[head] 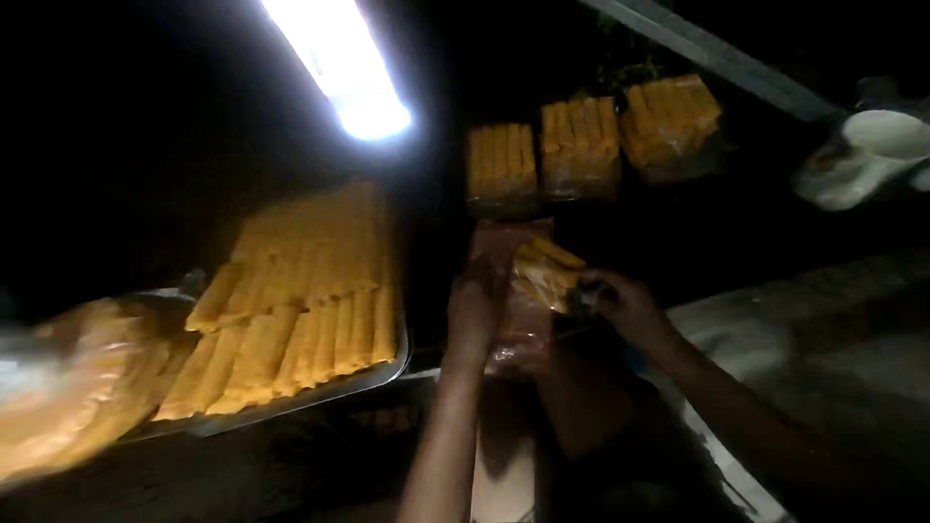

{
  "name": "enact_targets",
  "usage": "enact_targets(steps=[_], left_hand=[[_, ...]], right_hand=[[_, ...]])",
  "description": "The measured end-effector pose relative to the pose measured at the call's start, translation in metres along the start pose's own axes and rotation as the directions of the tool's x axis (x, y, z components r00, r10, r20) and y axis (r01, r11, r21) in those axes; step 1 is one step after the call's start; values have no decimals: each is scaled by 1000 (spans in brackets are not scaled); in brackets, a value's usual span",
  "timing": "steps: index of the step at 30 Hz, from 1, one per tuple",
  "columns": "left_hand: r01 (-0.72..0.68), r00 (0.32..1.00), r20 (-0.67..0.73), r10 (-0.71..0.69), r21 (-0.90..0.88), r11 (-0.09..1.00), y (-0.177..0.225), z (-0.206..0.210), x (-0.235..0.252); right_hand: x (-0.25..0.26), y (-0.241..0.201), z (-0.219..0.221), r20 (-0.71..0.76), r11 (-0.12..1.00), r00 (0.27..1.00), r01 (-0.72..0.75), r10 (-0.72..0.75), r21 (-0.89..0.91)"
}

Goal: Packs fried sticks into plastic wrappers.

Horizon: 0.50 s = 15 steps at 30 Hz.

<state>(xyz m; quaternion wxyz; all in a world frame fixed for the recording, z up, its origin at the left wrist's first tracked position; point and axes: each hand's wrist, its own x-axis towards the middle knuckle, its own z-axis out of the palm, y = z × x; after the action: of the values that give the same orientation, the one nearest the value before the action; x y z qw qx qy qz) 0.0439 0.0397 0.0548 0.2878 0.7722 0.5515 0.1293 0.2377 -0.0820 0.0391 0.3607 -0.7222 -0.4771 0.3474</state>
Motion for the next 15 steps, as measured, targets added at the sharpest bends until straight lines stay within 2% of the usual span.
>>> enact_targets(steps=[2, 7, 11, 15], left_hand=[[38, 997, 69, -39, 18, 999, 1, 1, 12], [60, 972, 234, -24, -147, 987, 2, -1, 35], [84, 963, 269, -32, -185, 979, 10, -5, 40], [97, 962, 273, -30, -233, 968, 13, -1, 42]], right_hand=[[3, 1, 3, 8, 1000, 1000, 5, -5, 5], [8, -3, 6, 43, 992, 997, 67, -63, -107], [13, -7, 1, 150, 981, 989, 45, -16, -191], [19, -10, 1, 174, 977, 984, -8, 45, -211]])
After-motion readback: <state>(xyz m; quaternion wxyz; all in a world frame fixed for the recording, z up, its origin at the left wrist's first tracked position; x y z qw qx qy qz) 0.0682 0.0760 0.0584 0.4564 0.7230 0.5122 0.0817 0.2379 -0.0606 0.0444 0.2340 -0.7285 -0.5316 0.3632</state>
